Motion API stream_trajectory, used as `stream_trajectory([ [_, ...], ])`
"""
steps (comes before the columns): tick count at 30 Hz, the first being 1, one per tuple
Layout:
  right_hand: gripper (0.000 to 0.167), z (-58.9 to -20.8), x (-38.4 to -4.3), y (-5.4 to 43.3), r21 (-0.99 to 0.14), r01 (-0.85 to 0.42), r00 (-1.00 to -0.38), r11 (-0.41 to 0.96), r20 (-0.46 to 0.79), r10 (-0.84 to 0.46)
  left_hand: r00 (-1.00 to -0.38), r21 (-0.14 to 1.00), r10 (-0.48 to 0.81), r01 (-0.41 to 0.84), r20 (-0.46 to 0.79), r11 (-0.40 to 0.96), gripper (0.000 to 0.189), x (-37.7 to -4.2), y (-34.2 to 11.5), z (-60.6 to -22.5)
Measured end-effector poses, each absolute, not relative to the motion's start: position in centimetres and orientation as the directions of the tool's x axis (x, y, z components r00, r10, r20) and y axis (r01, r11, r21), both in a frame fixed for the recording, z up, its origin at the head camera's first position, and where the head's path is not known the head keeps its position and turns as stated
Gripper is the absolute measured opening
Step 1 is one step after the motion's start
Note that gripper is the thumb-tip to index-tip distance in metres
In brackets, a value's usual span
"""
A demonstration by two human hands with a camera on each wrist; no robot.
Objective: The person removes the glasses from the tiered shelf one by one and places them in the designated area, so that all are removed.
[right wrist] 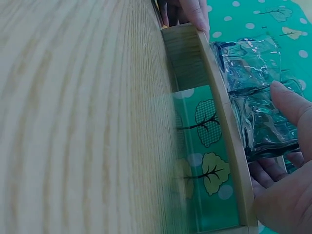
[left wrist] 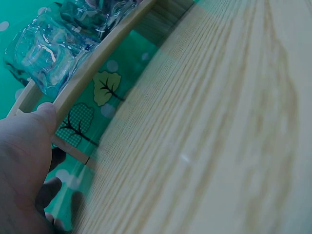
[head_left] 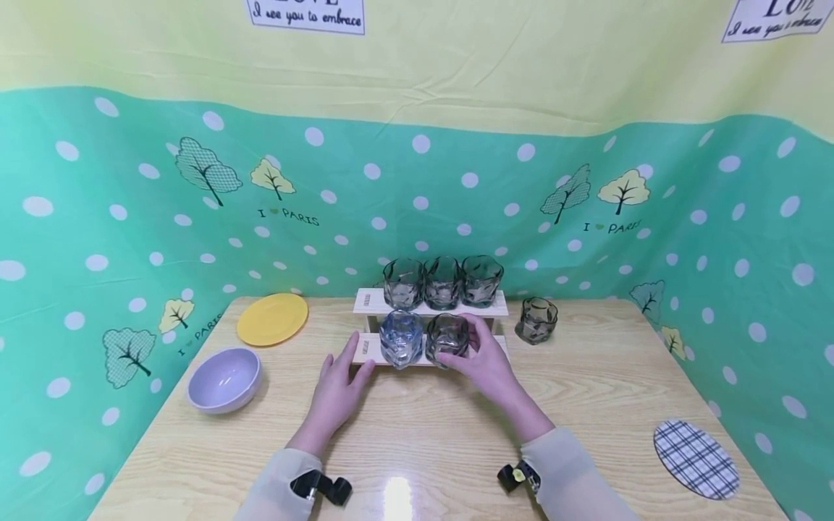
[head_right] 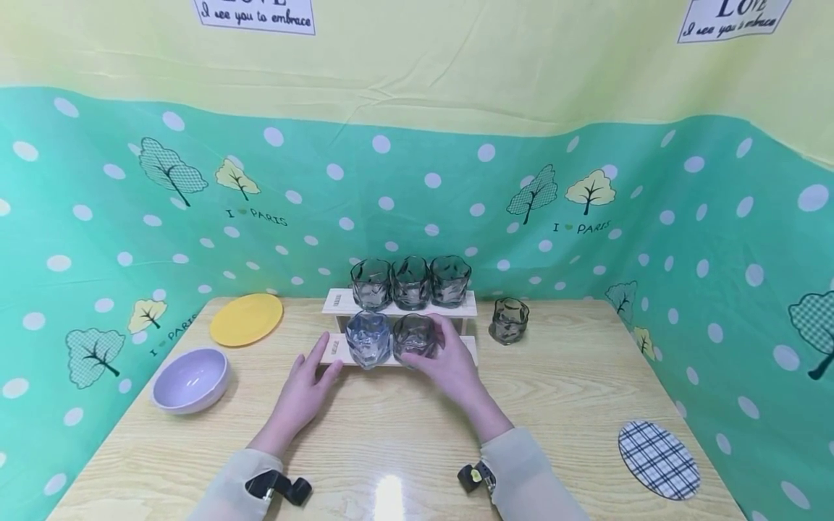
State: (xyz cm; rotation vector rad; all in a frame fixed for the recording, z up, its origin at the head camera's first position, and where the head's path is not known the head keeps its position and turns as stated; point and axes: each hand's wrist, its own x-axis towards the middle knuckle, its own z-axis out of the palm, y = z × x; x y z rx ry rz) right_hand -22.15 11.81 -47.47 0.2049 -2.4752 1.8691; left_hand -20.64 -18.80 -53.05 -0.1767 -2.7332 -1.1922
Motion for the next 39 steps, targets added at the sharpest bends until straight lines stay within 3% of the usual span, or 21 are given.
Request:
stream_trajectory([
  [31, 0.096, -46.4, -21.5, 13.3, -0.947, -0.061, -0.998, 0.315, 0.048, -0.046, -0.979, 0.716, 0.050, 0.180, 0.199, 0.674, 0.076, -20.9, -18.8, -53.4],
  [39, 0.088, -45.6, -20.6, 14.9, -0.946, -0.059, -0.998, 0.318, 0.046, -0.050, -0.977, 0.714, 0.051, 0.186, 0.206, 0.675, 0.075, -20.9, -18.9, -53.4],
])
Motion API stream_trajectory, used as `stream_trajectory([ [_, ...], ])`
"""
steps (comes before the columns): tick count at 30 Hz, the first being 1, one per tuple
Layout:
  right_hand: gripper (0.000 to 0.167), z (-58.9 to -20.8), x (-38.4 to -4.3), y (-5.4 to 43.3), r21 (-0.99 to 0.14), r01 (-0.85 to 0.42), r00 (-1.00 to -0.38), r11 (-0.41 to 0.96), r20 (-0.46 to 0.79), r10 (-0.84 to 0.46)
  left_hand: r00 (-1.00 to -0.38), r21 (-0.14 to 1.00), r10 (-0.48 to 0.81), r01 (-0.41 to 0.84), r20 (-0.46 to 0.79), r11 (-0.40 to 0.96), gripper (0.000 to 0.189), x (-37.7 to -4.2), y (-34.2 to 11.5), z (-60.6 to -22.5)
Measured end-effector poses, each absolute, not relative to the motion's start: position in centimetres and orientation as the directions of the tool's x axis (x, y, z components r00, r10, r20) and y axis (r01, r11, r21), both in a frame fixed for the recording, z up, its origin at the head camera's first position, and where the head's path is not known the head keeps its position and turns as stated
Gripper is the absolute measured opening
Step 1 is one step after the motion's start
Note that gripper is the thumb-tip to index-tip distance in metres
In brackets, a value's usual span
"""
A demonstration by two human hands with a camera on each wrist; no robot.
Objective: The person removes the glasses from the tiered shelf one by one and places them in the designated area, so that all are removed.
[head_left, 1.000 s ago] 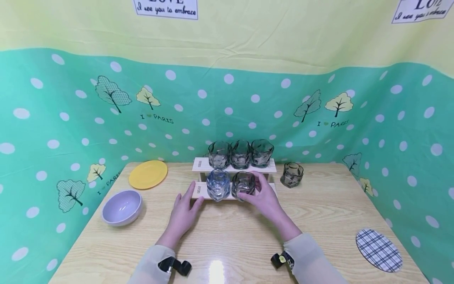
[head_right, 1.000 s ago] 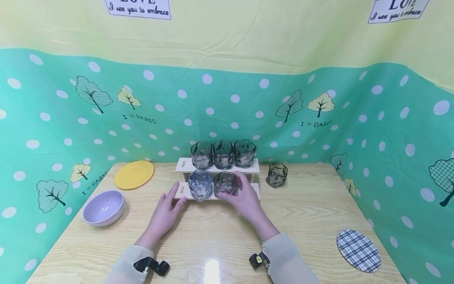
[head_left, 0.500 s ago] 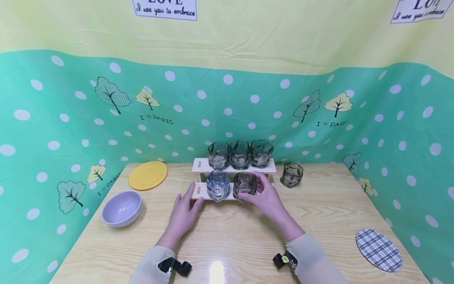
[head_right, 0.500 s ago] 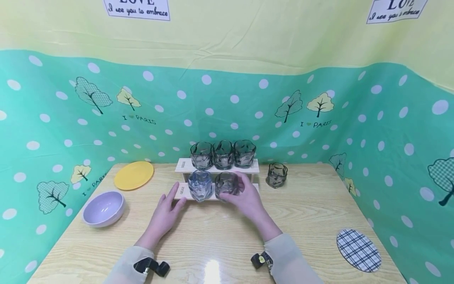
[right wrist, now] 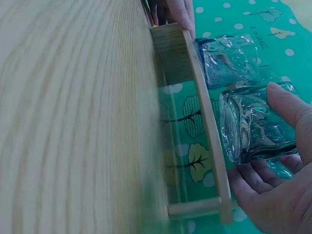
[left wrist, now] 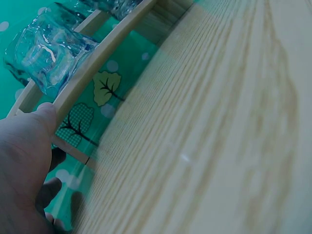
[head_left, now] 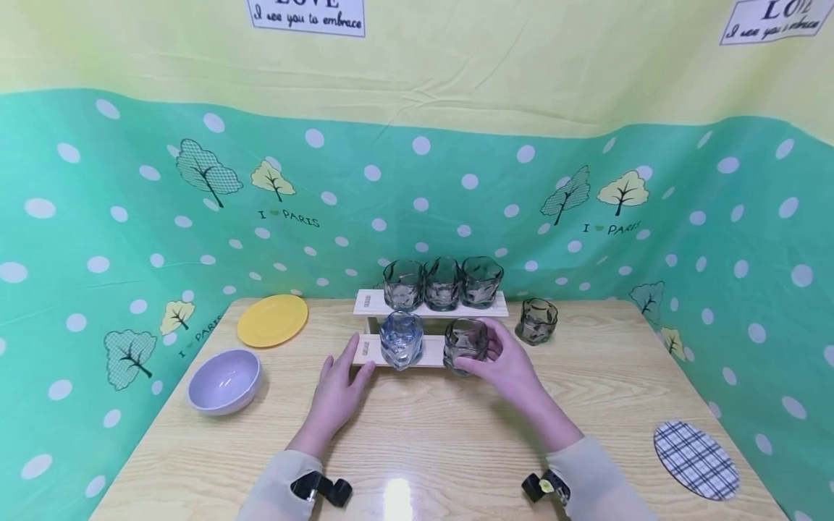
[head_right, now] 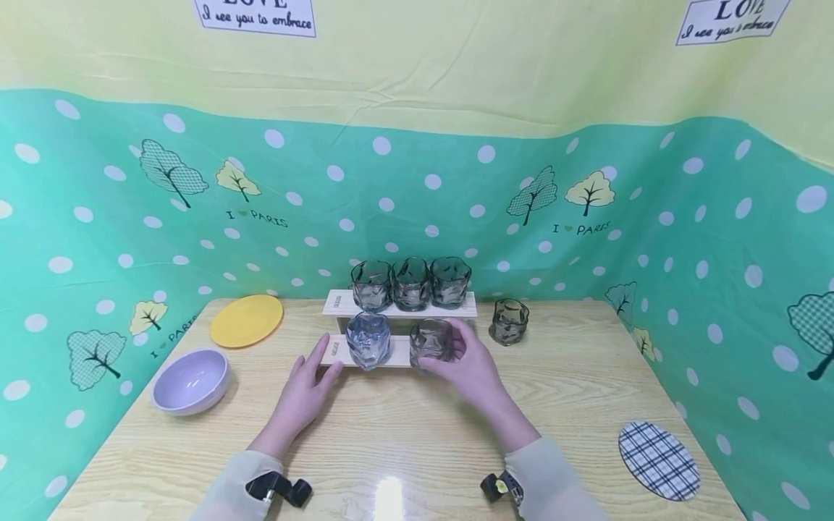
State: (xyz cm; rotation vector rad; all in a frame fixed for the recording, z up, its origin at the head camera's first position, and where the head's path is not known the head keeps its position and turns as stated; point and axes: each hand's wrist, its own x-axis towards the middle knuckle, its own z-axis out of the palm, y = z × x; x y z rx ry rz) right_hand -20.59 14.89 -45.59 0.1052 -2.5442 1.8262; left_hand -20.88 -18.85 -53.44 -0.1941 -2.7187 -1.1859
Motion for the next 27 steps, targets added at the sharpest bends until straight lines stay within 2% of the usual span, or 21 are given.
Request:
stream_trajectory([
  [12, 0.099, -44.0, -19.5, 19.2, -0.922, -0.056, -0.998, 0.382, 0.051, -0.022, -0.974, 0.706, 0.054, 0.198, 0.221, 0.680, 0.075, -21.0, -18.9, -53.8],
  [21, 0.099, -43.0, -18.7, 23.0, -0.900, -0.058, -0.997, 0.433, 0.077, 0.027, -0.976, 0.707, 0.053, 0.191, 0.213, 0.681, 0.076, -21.0, -18.9, -53.8],
  [27, 0.107, -42.3, -18.5, 25.5, -0.875, -0.026, -0.995, 0.484, 0.069, 0.070, -0.977, 0.710, 0.053, 0.185, 0.205, 0.680, 0.076, -21.0, -18.9, -53.8],
])
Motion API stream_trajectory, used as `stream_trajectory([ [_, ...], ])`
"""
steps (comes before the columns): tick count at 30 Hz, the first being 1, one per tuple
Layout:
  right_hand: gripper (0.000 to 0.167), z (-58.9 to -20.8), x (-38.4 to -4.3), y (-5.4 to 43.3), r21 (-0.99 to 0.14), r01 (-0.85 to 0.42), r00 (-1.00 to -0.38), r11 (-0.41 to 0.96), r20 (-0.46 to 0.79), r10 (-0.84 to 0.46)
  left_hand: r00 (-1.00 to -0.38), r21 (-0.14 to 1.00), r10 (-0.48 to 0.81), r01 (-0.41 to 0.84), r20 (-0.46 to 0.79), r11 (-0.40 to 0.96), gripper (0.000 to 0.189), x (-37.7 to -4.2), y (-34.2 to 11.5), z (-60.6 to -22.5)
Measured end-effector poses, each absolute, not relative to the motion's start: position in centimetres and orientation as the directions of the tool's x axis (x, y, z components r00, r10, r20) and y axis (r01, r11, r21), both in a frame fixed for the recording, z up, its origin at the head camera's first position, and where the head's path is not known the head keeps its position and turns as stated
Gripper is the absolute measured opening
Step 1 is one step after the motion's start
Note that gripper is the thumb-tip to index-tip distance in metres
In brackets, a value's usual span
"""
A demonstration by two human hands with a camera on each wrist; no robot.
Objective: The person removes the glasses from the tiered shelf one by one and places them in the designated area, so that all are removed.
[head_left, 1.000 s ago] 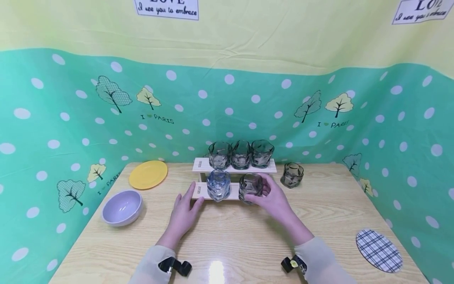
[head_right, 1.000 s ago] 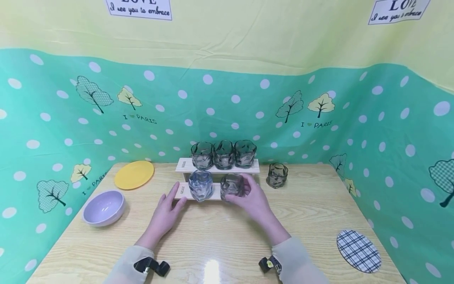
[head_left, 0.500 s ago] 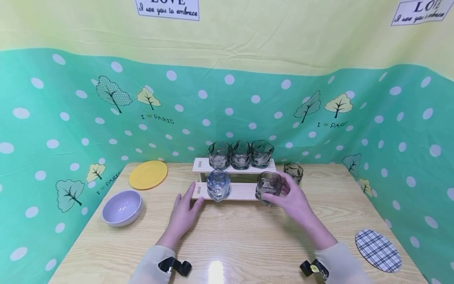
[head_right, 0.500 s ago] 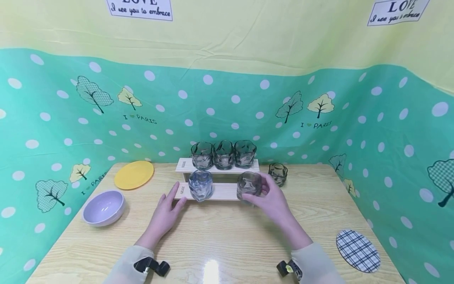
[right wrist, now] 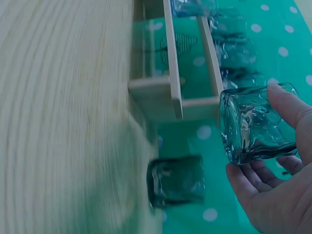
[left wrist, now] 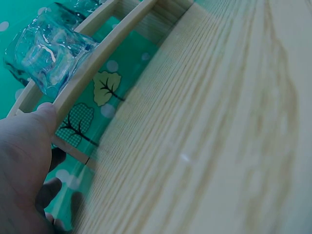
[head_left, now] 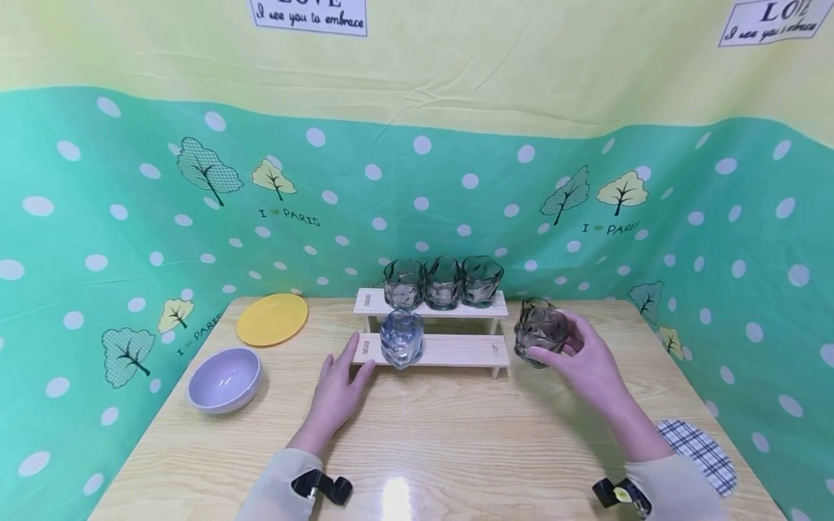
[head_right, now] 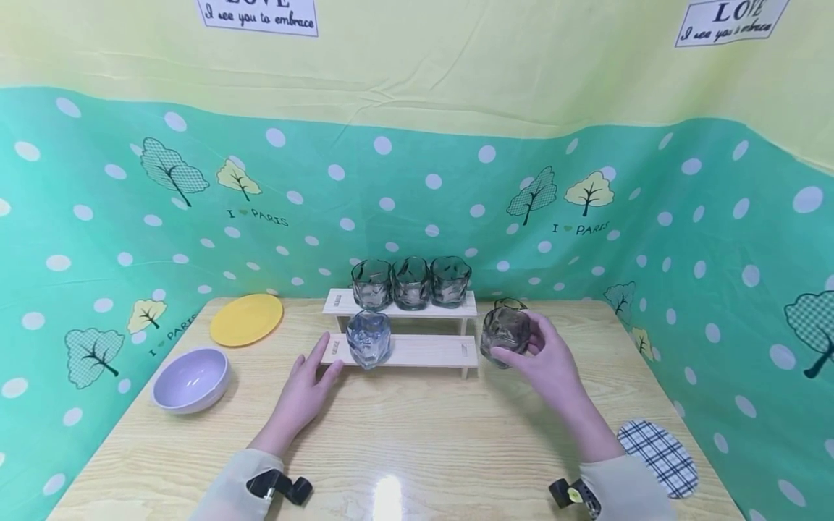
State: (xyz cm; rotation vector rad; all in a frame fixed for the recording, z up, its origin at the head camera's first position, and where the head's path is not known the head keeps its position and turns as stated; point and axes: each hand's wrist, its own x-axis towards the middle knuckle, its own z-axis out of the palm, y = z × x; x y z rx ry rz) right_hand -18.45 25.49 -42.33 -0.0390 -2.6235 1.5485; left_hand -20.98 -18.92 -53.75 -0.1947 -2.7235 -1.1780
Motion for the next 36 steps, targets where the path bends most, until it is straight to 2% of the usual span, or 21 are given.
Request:
stream_trajectory([
  [15, 0.113, -41.4, -18.8, 30.2, -0.822, 0.036, -0.986, 0.568, 0.063, 0.154, -0.978, 0.713, 0.051, 0.181, 0.201, 0.678, 0.076, -21.0, -18.9, -53.7],
  [22, 0.115, -41.6, -19.5, 31.6, -0.826, 0.036, -0.981, 0.562, 0.077, 0.176, -0.979, 0.716, 0.046, 0.176, 0.197, 0.676, 0.076, -20.9, -18.9, -53.6],
  [36, 0.121, -43.1, -21.4, 33.9, -0.804, 0.132, -0.967, 0.579, 0.024, 0.254, -0.979, 0.719, 0.039, 0.173, 0.199, 0.673, 0.076, -20.9, -18.9, -53.7],
])
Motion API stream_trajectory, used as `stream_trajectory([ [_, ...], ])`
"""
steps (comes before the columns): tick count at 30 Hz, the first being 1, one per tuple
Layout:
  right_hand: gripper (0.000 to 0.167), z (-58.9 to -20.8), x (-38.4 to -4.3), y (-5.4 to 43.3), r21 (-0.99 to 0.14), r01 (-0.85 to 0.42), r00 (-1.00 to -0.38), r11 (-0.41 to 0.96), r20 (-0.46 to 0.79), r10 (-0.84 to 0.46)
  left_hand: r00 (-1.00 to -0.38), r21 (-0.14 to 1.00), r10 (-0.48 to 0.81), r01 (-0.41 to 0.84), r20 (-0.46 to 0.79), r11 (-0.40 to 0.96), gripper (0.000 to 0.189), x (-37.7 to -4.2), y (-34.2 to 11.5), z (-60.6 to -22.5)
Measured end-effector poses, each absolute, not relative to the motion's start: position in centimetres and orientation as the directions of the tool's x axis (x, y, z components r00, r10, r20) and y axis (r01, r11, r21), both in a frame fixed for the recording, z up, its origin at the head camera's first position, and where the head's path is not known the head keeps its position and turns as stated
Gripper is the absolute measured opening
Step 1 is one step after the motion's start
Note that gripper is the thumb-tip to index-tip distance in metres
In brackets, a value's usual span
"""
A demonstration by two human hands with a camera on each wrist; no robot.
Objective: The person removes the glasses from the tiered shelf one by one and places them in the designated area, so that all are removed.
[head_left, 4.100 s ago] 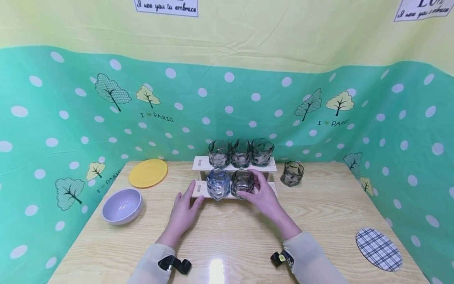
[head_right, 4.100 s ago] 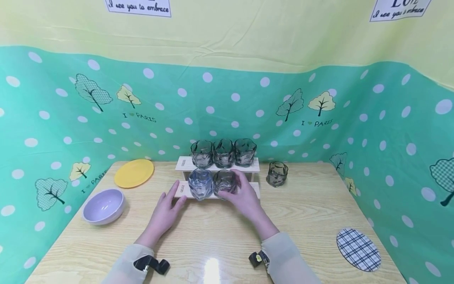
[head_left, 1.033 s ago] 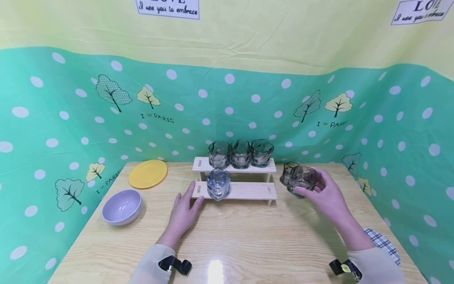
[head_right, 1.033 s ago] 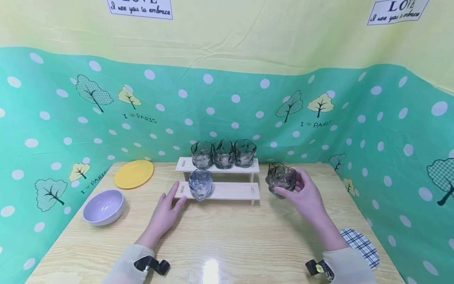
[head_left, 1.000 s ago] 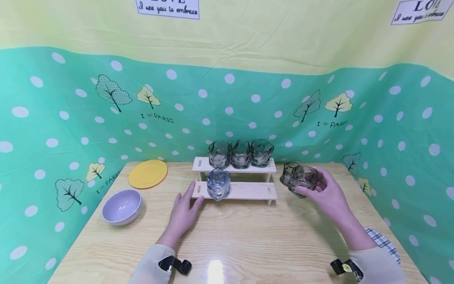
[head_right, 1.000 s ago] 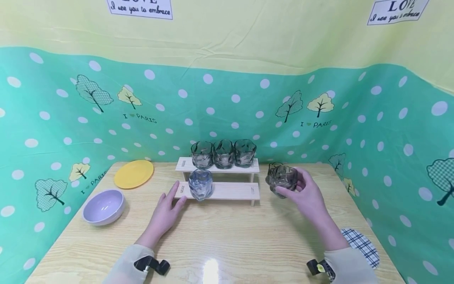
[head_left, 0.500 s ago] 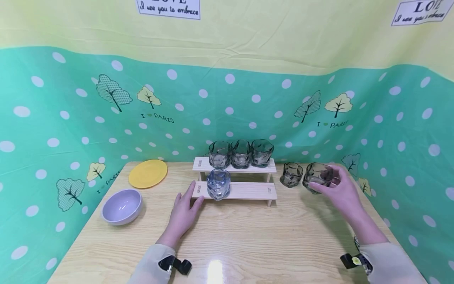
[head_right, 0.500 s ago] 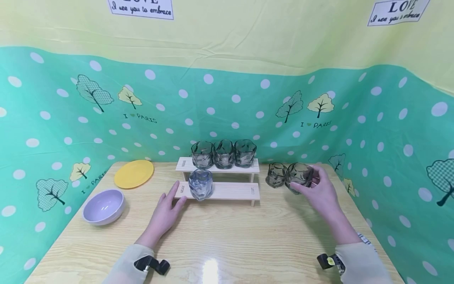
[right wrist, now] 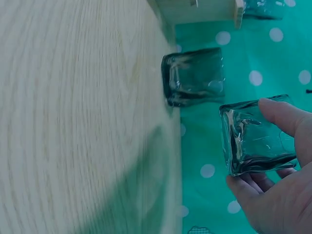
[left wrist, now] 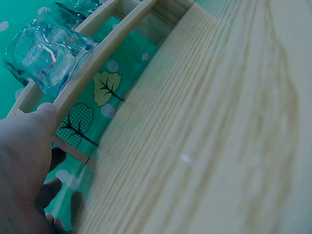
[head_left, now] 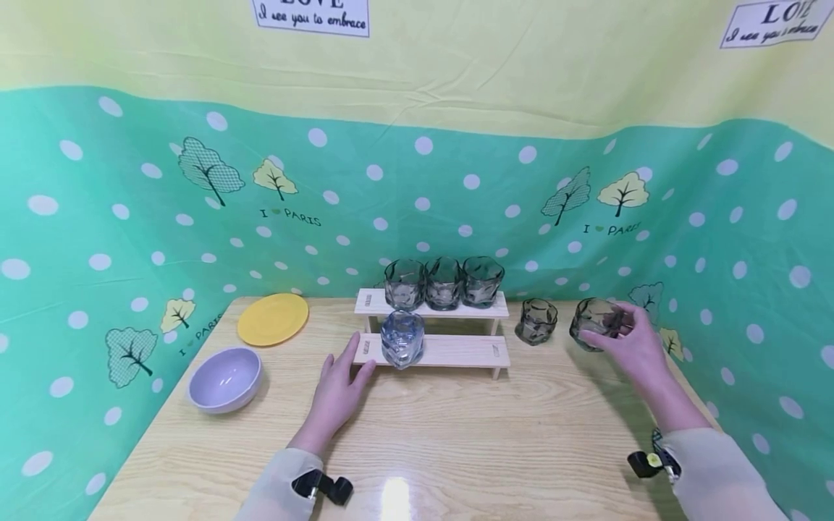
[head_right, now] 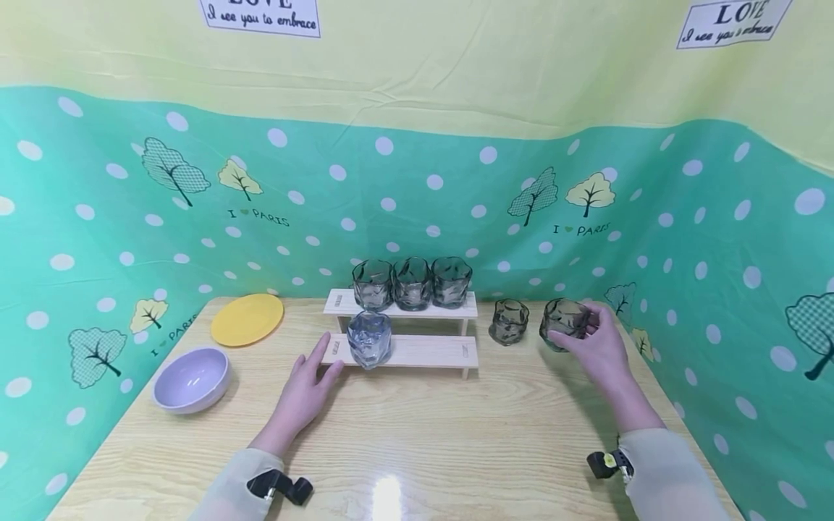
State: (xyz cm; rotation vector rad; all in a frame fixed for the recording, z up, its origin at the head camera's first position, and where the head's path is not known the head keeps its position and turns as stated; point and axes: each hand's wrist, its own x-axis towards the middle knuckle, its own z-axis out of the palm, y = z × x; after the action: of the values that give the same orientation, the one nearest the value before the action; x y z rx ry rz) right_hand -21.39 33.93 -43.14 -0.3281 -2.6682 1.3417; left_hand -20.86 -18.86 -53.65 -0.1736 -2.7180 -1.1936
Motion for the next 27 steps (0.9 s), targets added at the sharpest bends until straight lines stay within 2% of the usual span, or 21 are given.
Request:
stream_trajectory([
  [8, 0.120, -44.3, -22.7, 34.5, -0.818, 0.127, -0.969, 0.560, 0.019, 0.248, -0.980, 0.723, 0.042, 0.172, 0.194, 0.670, 0.076, -20.9, -19.0, -53.8],
  [18, 0.110, -46.2, -24.2, 35.0, -0.835, 0.111, -0.974, 0.538, 0.015, 0.225, -0.978, 0.718, 0.049, 0.183, 0.203, 0.672, 0.076, -20.9, -18.9, -53.7],
  [27, 0.114, -47.3, -25.3, 35.0, -0.853, 0.151, -0.970, 0.500, -0.032, 0.240, -0.977, 0.720, 0.041, 0.184, 0.211, 0.669, 0.075, -20.8, -18.8, -53.7],
])
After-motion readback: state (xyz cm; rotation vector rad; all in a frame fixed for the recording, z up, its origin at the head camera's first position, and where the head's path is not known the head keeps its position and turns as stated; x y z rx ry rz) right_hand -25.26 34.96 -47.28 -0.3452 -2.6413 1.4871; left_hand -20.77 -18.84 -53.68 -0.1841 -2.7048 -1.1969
